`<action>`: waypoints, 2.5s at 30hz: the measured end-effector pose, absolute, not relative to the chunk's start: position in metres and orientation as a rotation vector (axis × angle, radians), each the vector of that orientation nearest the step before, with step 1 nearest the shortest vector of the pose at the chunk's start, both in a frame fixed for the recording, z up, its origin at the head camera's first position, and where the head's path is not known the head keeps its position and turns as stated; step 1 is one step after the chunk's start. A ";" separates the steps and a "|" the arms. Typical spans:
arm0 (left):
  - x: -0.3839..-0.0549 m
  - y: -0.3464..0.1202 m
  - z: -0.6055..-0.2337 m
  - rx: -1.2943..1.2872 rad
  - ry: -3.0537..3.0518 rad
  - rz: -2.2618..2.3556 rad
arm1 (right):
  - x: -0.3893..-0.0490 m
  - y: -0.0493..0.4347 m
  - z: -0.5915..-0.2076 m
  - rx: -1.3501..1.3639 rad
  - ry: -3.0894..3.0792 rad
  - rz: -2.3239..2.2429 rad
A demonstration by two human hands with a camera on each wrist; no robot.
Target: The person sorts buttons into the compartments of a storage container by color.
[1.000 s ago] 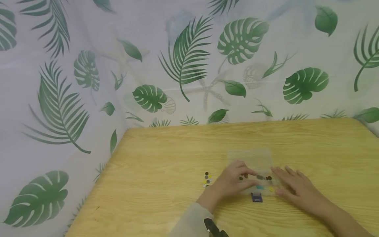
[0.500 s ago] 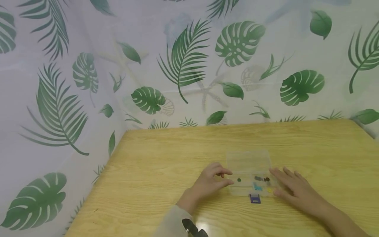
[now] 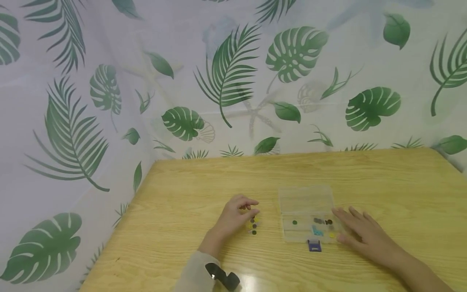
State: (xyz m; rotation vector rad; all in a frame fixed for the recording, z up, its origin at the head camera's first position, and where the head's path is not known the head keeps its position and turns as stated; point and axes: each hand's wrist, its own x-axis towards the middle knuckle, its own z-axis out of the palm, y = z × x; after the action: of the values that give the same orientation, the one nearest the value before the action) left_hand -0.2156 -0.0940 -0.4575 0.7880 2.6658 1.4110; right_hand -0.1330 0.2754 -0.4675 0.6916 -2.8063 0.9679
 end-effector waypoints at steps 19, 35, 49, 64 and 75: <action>-0.230 -0.114 -0.467 0.895 2.583 1.125 | -0.133 0.275 -0.467 0.707 -2.793 0.976; -0.228 -0.112 -0.472 0.765 2.608 1.177 | -0.133 0.277 -0.468 0.696 -2.794 0.990; -0.227 -0.110 -0.472 0.854 2.702 1.120 | -0.133 0.277 -0.470 0.707 -2.791 0.981; -0.220 -0.098 -0.457 0.847 2.799 1.255 | -0.133 0.277 -0.469 0.697 -2.794 0.986; -0.223 -0.071 -0.450 0.929 2.796 1.380 | -0.133 0.276 -0.467 0.692 -2.797 0.965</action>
State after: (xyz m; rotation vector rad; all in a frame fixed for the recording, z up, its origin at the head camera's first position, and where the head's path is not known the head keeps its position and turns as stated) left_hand -0.2231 -0.0710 -0.4497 0.9285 2.7959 1.3800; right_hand -0.1334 0.2756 -0.4674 0.6920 -2.7971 0.9649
